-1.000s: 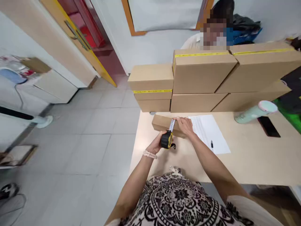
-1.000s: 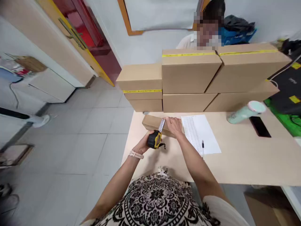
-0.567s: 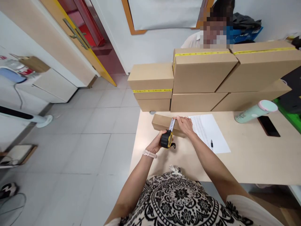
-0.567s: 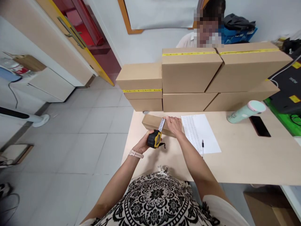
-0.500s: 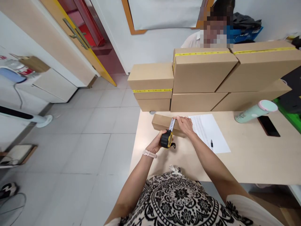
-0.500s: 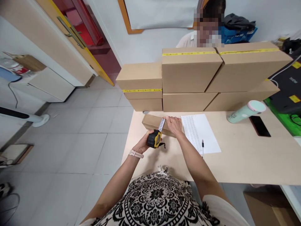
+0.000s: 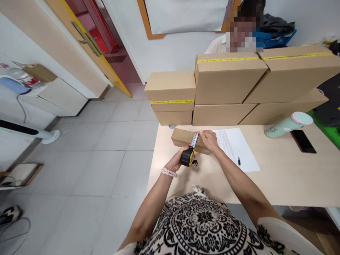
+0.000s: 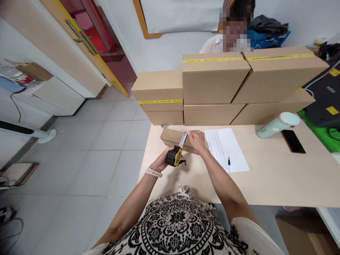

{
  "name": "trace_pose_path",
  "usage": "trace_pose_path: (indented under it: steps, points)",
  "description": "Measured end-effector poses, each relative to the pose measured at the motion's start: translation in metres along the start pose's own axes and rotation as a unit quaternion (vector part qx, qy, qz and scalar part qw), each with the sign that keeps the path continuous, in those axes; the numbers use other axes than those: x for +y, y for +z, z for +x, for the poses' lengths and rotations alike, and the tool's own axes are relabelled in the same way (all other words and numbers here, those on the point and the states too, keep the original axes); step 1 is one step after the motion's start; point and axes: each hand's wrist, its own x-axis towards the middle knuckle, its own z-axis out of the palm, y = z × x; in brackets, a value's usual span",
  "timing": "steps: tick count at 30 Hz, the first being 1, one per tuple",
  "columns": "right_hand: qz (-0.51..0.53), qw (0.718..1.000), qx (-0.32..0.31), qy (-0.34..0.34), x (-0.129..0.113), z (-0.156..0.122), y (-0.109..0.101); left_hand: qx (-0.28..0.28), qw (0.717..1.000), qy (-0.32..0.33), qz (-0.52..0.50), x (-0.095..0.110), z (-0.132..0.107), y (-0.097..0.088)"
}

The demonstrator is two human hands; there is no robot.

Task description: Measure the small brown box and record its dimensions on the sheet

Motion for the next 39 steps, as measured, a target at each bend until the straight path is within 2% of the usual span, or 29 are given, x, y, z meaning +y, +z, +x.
trace_pose_path:
  steps: [4, 8, 13, 16, 18, 24, 26, 29, 31, 32, 35, 39]
  points:
    - [0.039, 0.997, 0.057, -0.039, -0.011, -0.026, -0.014, -0.052, 0.996, 0.041, 0.061, -0.001, -0.018, 0.000]
    - [0.085, 0.992, 0.081, -0.035, -0.027, -0.082, -0.016, -0.070, 0.979, 0.036, 0.188, -0.008, -0.036, -0.002]
    - [0.201, 0.977, 0.011, 0.070, -0.026, -0.148, 0.009, -0.056, 0.952, -0.032, 0.299, -0.031, -0.037, 0.003]
    - [0.258, 0.960, -0.019, 0.104, -0.014, -0.170, 0.021, -0.041, 0.940, -0.039, 0.336, -0.048, -0.031, 0.009]
    - [0.284, 0.951, -0.035, 0.120, -0.006, -0.179, 0.023, -0.020, 0.922, -0.035, 0.385, -0.059, -0.026, 0.013]
    - [0.315, 0.932, -0.052, 0.171, 0.014, -0.189, 0.022, 0.064, 0.842, 0.020, 0.536, -0.091, -0.010, 0.034]
    - [0.290, 0.939, -0.034, 0.182, 0.030, -0.191, 0.017, 0.071, 0.786, 0.038, 0.613, -0.100, -0.004, 0.039]
    - [0.163, 0.949, 0.069, 0.261, 0.070, -0.196, -0.001, 0.082, 0.672, 0.052, 0.734, -0.110, 0.005, 0.041]
    - [0.051, 0.932, 0.135, 0.331, 0.103, -0.198, -0.017, 0.104, 0.612, 0.052, 0.782, -0.115, 0.010, 0.038]
    - [0.003, 0.925, 0.145, 0.351, 0.118, -0.199, -0.024, 0.114, 0.591, 0.050, 0.797, -0.117, 0.012, 0.036]
    - [-0.078, 0.924, 0.089, 0.363, 0.155, -0.198, -0.039, 0.138, 0.551, 0.038, 0.822, -0.123, 0.017, 0.031]
    - [-0.066, 0.936, -0.001, 0.345, 0.178, -0.193, -0.046, 0.170, 0.532, 0.020, 0.829, -0.130, 0.021, 0.032]
